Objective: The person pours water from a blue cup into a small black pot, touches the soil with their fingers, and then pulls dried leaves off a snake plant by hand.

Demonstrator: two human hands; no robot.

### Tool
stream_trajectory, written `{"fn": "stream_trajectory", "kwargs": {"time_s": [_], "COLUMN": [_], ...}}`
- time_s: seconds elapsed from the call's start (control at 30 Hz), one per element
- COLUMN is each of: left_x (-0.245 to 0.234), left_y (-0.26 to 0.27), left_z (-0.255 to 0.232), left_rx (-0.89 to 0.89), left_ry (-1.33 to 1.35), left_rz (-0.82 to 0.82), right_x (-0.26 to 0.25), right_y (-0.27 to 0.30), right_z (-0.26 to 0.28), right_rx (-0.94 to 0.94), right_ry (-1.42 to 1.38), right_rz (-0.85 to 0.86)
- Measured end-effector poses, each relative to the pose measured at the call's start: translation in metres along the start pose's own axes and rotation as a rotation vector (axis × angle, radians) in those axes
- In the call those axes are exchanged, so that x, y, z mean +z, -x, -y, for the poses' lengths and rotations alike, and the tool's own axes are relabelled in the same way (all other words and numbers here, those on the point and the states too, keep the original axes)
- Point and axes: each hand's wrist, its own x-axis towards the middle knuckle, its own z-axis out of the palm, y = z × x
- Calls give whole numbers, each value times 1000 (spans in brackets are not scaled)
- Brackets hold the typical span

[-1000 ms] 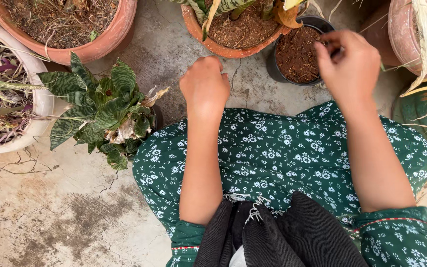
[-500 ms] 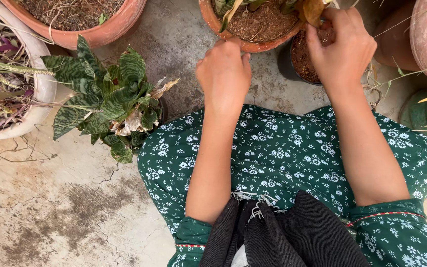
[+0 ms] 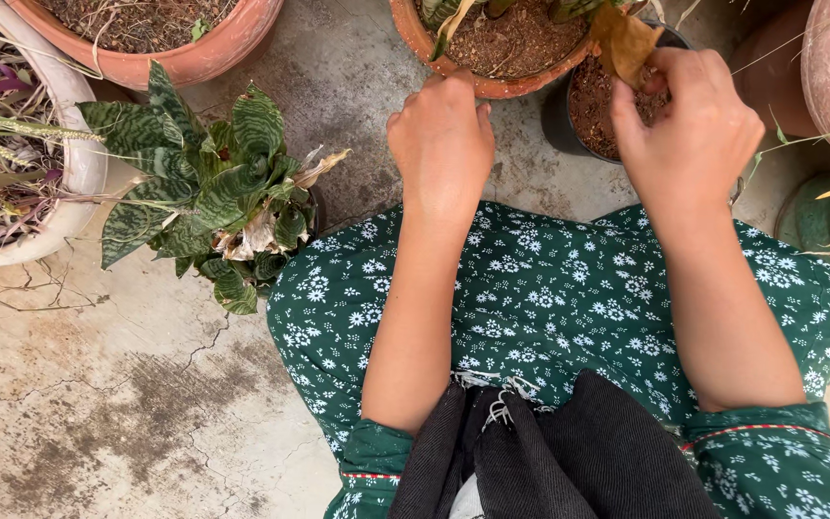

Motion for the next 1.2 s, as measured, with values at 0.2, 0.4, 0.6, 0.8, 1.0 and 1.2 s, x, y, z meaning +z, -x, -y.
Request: {"fn": "stream_trajectory", "kwargs": {"time_s": [0.2, 0.4, 0.6, 0.8, 1.0, 1.2], "left_x": [-2, 0, -2, 1, 1, 3], "left_y": [-2, -8, -7, -7, -6, -6], "left_z": [1, -3, -8, -8, -9, -11], "left_rx": [-2, 1, 16, -8, -10, -19], "left_ry": [8, 105, 120, 93, 78, 90], "left_rz": [11, -41, -106, -60, -44, 0], "right_x": [-29, -10, 47, 75, 92, 74], "right_y": [36, 72, 92, 103, 114, 104], "right_z": [-65, -151, -214, -245, -256, -231], "right_rx": [-49, 346, 337, 513, 467, 425], "right_ry": [7, -304, -85, -134, -37, 33], "right_rz": [7, 39, 213, 268, 302, 218]}}
